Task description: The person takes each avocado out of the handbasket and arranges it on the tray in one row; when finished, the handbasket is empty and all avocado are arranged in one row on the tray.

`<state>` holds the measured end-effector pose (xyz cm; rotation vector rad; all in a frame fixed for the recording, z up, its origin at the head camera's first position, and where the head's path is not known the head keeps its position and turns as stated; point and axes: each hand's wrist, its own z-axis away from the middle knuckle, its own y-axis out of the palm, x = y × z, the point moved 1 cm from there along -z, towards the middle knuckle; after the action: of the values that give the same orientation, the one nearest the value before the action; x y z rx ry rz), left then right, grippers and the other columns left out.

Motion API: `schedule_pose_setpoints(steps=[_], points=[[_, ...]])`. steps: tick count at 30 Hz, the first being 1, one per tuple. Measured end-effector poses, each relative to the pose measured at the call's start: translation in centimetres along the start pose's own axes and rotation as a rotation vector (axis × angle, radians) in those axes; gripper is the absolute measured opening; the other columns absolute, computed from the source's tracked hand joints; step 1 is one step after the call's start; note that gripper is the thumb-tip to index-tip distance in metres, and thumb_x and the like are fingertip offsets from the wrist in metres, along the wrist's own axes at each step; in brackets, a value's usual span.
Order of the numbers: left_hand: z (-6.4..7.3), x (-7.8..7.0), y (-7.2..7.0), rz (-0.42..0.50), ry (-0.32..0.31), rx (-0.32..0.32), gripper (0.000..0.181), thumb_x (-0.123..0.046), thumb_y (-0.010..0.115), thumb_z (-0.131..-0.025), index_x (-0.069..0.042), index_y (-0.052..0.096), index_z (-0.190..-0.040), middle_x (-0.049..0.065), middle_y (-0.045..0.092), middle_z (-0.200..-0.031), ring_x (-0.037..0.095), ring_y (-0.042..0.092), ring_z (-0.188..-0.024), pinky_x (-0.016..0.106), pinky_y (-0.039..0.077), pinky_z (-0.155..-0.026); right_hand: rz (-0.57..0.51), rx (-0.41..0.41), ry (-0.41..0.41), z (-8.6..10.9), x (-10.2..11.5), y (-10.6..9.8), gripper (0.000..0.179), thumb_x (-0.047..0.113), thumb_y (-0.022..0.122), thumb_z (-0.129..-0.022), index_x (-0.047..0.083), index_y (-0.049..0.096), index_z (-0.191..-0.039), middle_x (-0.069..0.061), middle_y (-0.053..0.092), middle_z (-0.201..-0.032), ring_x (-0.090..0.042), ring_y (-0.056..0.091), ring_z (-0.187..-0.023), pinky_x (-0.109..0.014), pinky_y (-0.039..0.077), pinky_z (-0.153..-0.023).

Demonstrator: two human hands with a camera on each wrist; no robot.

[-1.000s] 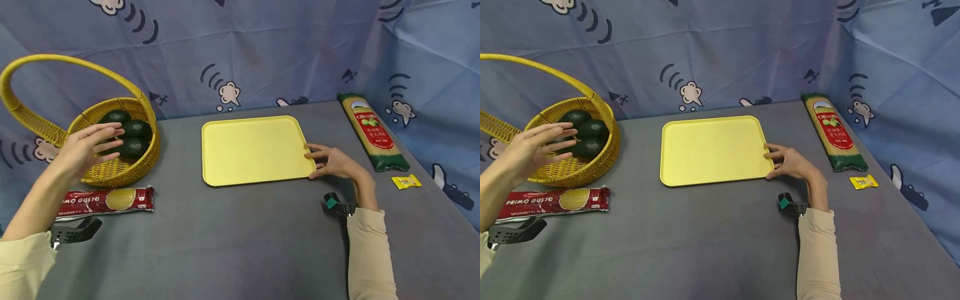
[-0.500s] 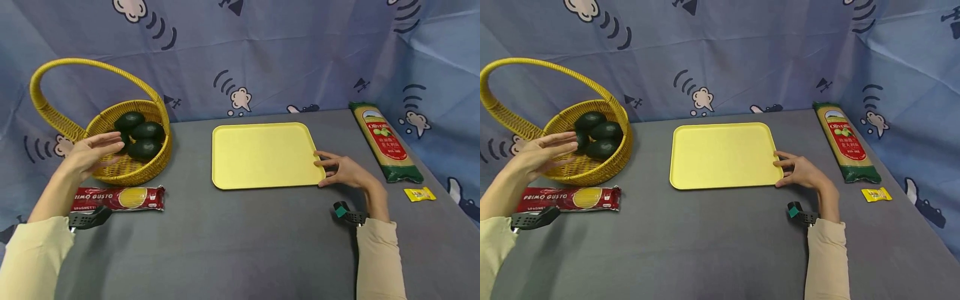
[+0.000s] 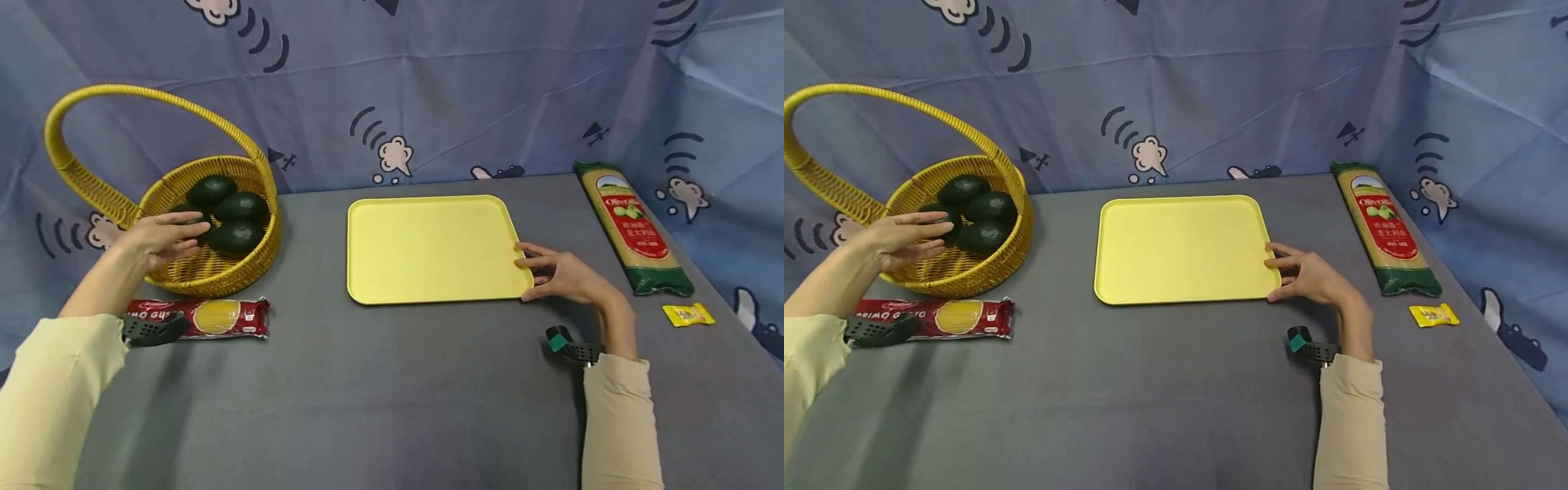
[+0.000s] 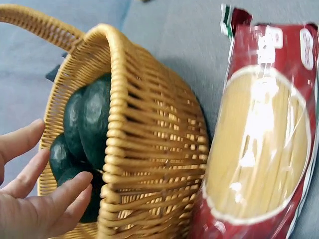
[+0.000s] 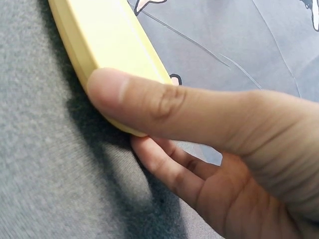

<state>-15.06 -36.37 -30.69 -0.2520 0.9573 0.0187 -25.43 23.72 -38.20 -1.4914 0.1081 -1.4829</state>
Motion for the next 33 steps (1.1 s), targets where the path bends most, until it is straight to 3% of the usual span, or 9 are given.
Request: schedule_pose_setpoints(steps=[2,4,7,13,15,17,21,27,33], points=[[-0.3,-0.4,0.2,-0.100,-0.013,-0.017,0.055,-0.031,0.059,-0.095,-0.025,0.037,-0.144,0.016,0.023,-0.153,-0.001,0.057,-0.075,0.015,0.054,-0.075,0.010,-0.002,0.002,0.0,0.0,-0.1,0.070,0.016,0.084,-0.075,-0.010,0.052,-0.132,-0.019,0.025,-0.154,-0.039,0.053,-0.120,-0.041,0.050,-0.090],[-0.4,-0.7,0.6,-0.146,-0.004,-0.046,0.065,-0.032,0.057,-0.096,-0.015,0.027,-0.151,0.019,0.014,-0.155,0.003,0.056,-0.082,0.015,0.053,-0.076,0.017,-0.002,0.007,0.0,0.0,-0.3,0.070,0.016,0.084,-0.075,-0.009,0.052,-0.132,-0.019,0.025,-0.155,-0.038,0.050,-0.122,-0.041,0.049,-0.091],[-0.6,-0.8,1.3,-0.155,0.017,-0.088,0.065,-0.032,0.056,-0.096,-0.010,0.028,-0.150,0.020,0.019,-0.153,0.009,0.053,-0.090,0.017,0.054,-0.077,0.012,-0.004,0.003,0.1,-0.1,-0.4,0.070,0.015,0.084,-0.074,-0.009,0.052,-0.132,-0.019,0.025,-0.155,-0.038,0.048,-0.124,-0.040,0.050,-0.090],[-0.9,-0.8,2.8,-0.114,0.016,-0.153,0.060,-0.029,0.057,-0.096,-0.006,0.035,-0.146,0.023,0.017,-0.154,0.002,0.055,-0.073,0.018,0.055,-0.074,-0.003,-0.007,0.000,0.1,-0.1,-0.4,0.069,0.014,0.084,-0.074,-0.009,0.053,-0.131,-0.019,0.025,-0.154,-0.038,0.051,-0.121,-0.038,0.051,-0.089],[-1.1,-0.8,3.3,-0.117,0.025,-0.177,0.057,-0.027,0.059,-0.095,-0.007,0.038,-0.145,0.022,0.022,-0.152,0.006,0.054,-0.084,0.018,0.055,-0.075,-0.005,-0.007,-0.002,0.0,-0.2,-0.4,0.069,0.014,0.084,-0.074,-0.009,0.053,-0.131,-0.019,0.025,-0.154,-0.038,0.052,-0.121,-0.038,0.051,-0.089],[-1.3,-0.9,3.7,-0.109,0.035,-0.196,0.054,-0.025,0.060,-0.095,-0.009,0.040,-0.142,0.018,0.022,-0.153,0.018,0.051,-0.104,0.024,0.053,-0.086,-0.007,-0.004,-0.004,0.0,-0.2,-0.3,0.069,0.015,0.084,-0.074,-0.009,0.053,-0.131,-0.019,0.025,-0.154,-0.038,0.053,-0.119,-0.039,0.051,-0.089],[-1.7,-1.0,4.3,-0.097,0.057,-0.223,0.044,-0.017,0.063,-0.093,-0.011,0.048,-0.134,0.017,0.021,-0.153,0.034,0.033,-0.135,0.039,0.041,-0.105,-0.011,0.000,-0.004,-0.1,-0.2,-0.2,0.069,0.016,0.084,-0.074,-0.010,0.053,-0.131,-0.019,0.025,-0.154,-0.039,0.055,-0.117,-0.041,0.051,-0.090],[-2.2,-0.9,4.5,-0.171,0.019,-0.284,0.028,-0.029,0.067,-0.089,-0.014,0.057,-0.110,0.018,0.037,-0.140,0.039,0.044,-0.126,0.038,0.045,-0.098,-0.018,-0.002,0.003,0.0,-0.1,-0.1,0.069,0.016,0.084,-0.075,-0.010,0.053,-0.131,-0.019,0.025,-0.154,-0.039,0.055,-0.117,-0.040,0.050,-0.090],[-2.2,-0.4,4.4,-0.103,-0.019,-0.248,0.026,-0.034,0.062,-0.092,-0.012,0.054,-0.103,0.018,0.020,-0.155,0.039,0.037,-0.133,0.044,0.026,-0.113,-0.033,0.000,0.004,0.1,0.1,0.0,0.069,0.014,0.084,-0.074,-0.010,0.053,-0.131,-0.019,0.025,-0.154,-0.039,0.053,-0.119,-0.039,0.050,-0.090]])
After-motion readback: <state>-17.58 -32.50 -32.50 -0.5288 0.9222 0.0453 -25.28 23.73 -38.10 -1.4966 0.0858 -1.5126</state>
